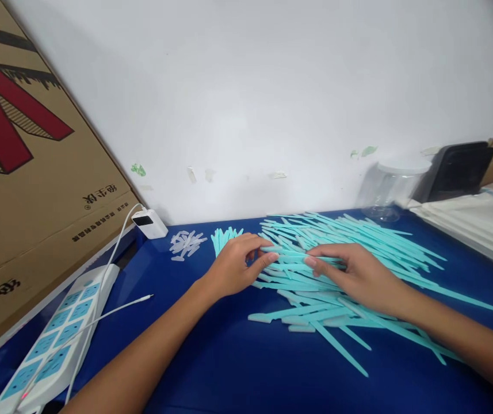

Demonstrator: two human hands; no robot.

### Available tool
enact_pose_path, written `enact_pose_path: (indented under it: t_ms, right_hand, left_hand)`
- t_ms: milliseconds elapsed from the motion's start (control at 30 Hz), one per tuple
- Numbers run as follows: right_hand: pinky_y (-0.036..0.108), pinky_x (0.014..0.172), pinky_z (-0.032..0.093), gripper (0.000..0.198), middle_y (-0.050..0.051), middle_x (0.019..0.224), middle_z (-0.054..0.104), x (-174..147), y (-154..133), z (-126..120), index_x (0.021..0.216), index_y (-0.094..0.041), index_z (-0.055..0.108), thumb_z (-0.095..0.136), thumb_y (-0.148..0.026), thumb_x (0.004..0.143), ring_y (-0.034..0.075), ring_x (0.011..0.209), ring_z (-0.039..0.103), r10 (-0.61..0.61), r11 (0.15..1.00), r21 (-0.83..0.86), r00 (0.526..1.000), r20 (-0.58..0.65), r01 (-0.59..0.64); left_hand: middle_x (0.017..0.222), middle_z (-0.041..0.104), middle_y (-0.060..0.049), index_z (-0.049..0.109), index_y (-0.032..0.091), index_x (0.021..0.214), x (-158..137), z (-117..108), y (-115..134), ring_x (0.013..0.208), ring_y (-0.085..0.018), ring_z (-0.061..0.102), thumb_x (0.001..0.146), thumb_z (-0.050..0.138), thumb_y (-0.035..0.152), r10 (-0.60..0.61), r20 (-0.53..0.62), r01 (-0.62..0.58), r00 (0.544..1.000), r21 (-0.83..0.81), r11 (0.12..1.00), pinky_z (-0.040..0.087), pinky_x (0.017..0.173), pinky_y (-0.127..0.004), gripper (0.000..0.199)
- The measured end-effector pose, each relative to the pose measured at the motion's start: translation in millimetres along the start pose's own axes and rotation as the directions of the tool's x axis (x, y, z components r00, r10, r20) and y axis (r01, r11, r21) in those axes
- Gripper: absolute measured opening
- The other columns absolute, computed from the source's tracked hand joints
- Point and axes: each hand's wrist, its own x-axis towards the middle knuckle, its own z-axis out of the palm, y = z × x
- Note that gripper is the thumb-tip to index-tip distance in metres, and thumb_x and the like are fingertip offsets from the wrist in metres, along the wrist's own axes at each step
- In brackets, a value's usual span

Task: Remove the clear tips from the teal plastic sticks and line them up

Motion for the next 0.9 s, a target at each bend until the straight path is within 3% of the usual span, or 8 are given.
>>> enact_pose_path:
  t_ms: [167, 467, 700, 900]
  right_hand:
    - [0.032, 0.071, 0.053, 0.036, 0.005, 0.100, 0.078, 0.1, 0.5, 1.2, 0.099, -0.024, 0.077, 0.059, -0.055, 0.099, 0.025, 0.088, 0.069, 0.000, 1.000, -0.002, 1.000, -0.020, 0.000]
    - [0.028, 0.059, 0.049, 0.040, 0.007, 0.114, 0.076, -2.1, -7.9, -2.0, 0.125, -0.028, 0.075, 0.058, -0.054, 0.100, 0.025, 0.091, 0.071, -0.010, 1.000, 0.013, 1.000, 0.030, 0.009]
    - [0.031, 0.070, 0.053, 0.034, 0.005, 0.105, 0.077, -2.3, -13.1, -2.4, 0.122, -0.031, 0.077, 0.061, -0.051, 0.100, 0.025, 0.093, 0.070, -0.017, 0.996, 0.089, 0.992, 0.126, 0.006]
    - [0.034, 0.073, 0.055, 0.040, 0.006, 0.093, 0.077, -1.5, -10.9, -0.4, 0.101, -0.026, 0.080, 0.055, -0.057, 0.101, 0.025, 0.084, 0.069, -0.001, 0.998, 0.064, 0.997, 0.079, -0.004]
  left_hand:
    - [0.076, 0.062, -0.002, 0.075, 0.016, 0.092, 0.8, 1.2, -3.5, 0.071, -0.014, 0.052, 0.105, 0.053, 0.042, -0.066, 0.030, 0.068, 0.997, -0.092, 0.993, 0.041, 0.068, -0.028, 0.036]
    - [0.083, 0.068, -0.005, 0.077, 0.016, 0.094, 2.4, 1.6, -1.2, 0.079, -0.016, 0.058, 0.106, 0.051, 0.042, -0.067, 0.094, 0.083, 0.993, -0.178, 0.981, 0.044, 0.072, -0.028, 0.039]
    - [0.081, 0.064, -0.004, 0.069, 0.016, 0.087, 0.4, 4.2, 2.4, 0.075, -0.015, 0.056, 0.106, 0.050, 0.045, -0.099, 0.126, 0.115, 0.987, -0.128, 0.985, 0.040, 0.067, -0.027, 0.040]
    - [0.080, 0.063, -0.004, 0.065, 0.017, 0.084, 0.2, 3.8, 1.8, 0.077, -0.016, 0.056, 0.108, 0.044, 0.045, -0.057, 0.147, 0.068, 0.987, -0.072, 0.995, 0.041, 0.072, -0.029, 0.042]
